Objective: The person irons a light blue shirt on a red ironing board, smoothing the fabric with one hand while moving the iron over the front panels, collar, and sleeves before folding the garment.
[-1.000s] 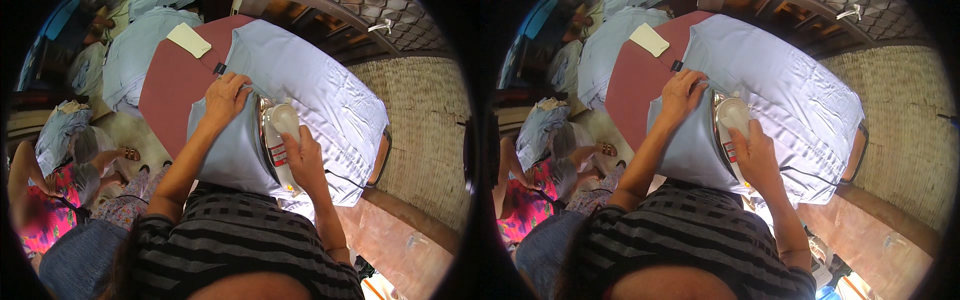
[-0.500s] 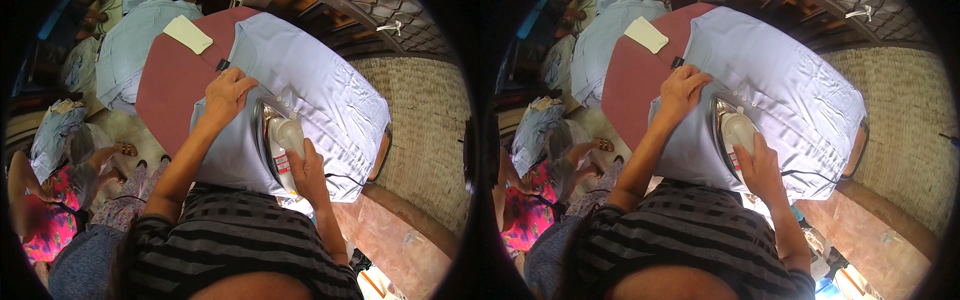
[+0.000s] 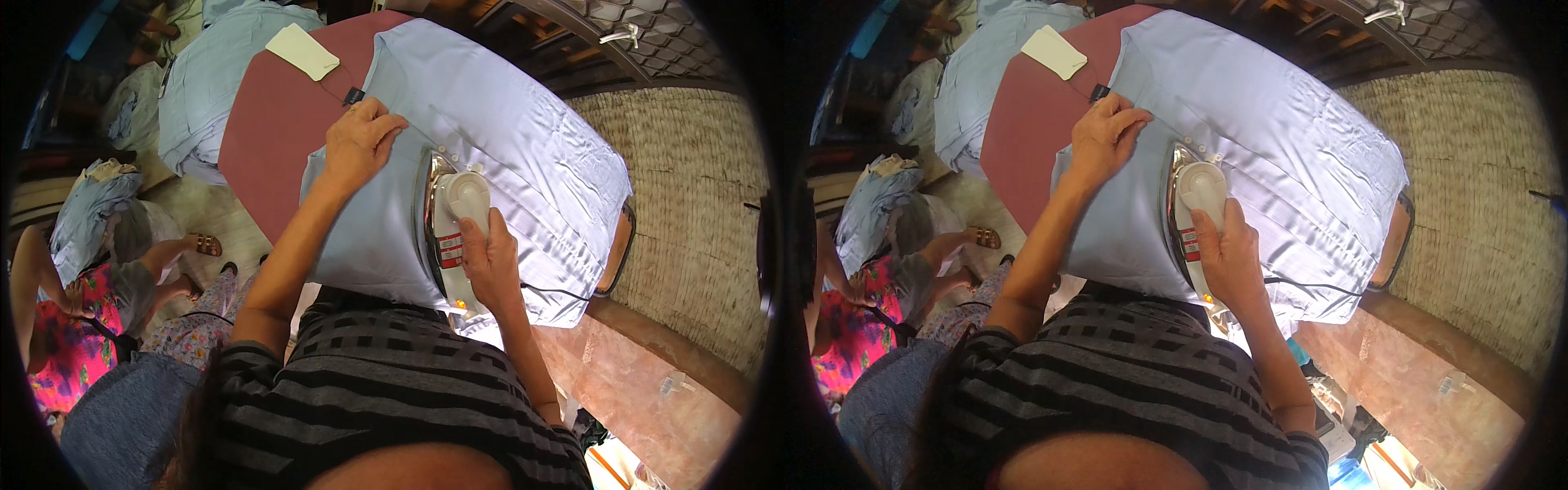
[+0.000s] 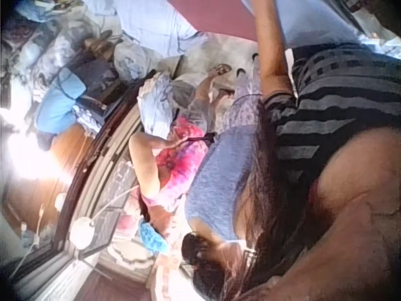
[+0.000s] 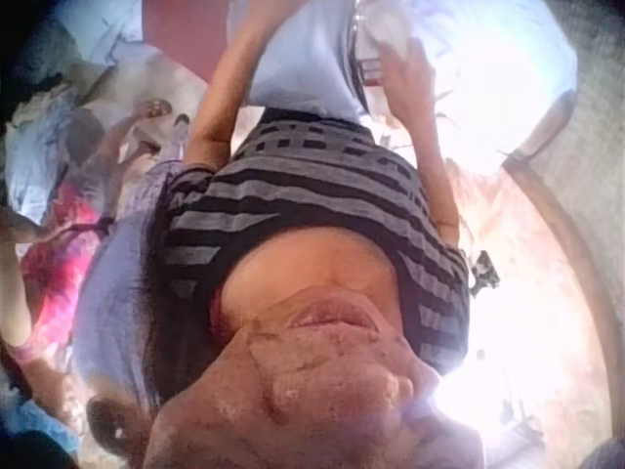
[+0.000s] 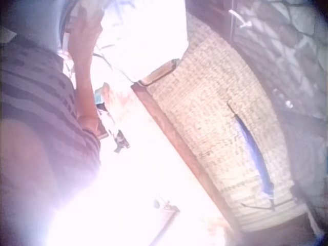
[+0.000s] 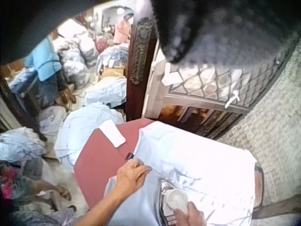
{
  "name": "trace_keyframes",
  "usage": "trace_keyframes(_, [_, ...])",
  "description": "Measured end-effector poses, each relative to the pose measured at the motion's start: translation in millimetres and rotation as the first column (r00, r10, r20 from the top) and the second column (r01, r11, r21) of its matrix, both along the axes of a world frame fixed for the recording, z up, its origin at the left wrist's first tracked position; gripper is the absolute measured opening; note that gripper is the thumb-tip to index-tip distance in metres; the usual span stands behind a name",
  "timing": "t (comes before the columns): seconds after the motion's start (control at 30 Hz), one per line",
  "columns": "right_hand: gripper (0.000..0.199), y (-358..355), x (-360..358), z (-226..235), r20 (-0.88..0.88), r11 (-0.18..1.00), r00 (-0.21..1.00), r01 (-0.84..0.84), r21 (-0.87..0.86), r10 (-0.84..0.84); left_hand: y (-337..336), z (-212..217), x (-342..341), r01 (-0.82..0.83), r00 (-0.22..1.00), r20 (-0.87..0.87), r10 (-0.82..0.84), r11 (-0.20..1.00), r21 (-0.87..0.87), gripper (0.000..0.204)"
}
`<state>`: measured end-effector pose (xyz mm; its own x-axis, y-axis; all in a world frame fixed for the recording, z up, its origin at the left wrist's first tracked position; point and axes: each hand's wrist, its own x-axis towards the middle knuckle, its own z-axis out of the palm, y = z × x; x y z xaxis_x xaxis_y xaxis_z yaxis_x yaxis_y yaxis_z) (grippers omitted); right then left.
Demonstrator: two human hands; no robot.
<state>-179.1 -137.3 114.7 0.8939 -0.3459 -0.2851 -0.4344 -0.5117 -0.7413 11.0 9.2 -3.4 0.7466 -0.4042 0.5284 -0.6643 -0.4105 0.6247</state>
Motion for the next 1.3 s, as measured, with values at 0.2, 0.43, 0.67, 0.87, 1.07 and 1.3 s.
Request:
trace_keyframes(0.2, [0.03,-30.4,-23.0,7.8,-0.03,0.992,0.992,-0.122,-0.018,0.121,2.9,5.9,-9.7,0.011,0.999,0.032,-0.015,0.995,0.095,0.018])
trace_keyframes(0.43, [0.028,-125.8,10.2,66.6,-0.085,0.976,0.974,-0.202,0.077,0.209,-23.5,-2.6,-79.8,0.107,0.987,0.099,-0.127,0.978,0.181,0.034])
trace_keyframes(0.67, [0.037,-149.7,134.7,73.7,0.006,0.643,0.687,-0.676,-0.36,0.726,-42.9,6.5,-121.2,0.094,0.995,0.002,-0.098,0.963,0.251,0.046])
trace_keyframes(0.87, [0.045,-119.1,214.4,39.8,-0.011,0.442,0.478,-0.82,-0.363,0.878,-68.4,11.7,-140.6,0.056,0.997,-0.058,-0.043,0.97,0.235,0.054])
trace_keyframes(1.07, [0.046,-114.4,247.7,22.1,0.021,0.356,0.371,-0.873,-0.334,0.928,-84.5,-2.7,-156.8,0.002,0.999,-0.032,0.007,0.961,0.278,0.055])
trace_keyframes(1.3, [0.035,-129.2,255.6,31.2,0.102,0.153,0.129,-0.945,-0.29,0.986,-90.6,-1.3,-156.4,-0.065,0.998,-0.009,0.069,0.969,0.237,0.051])
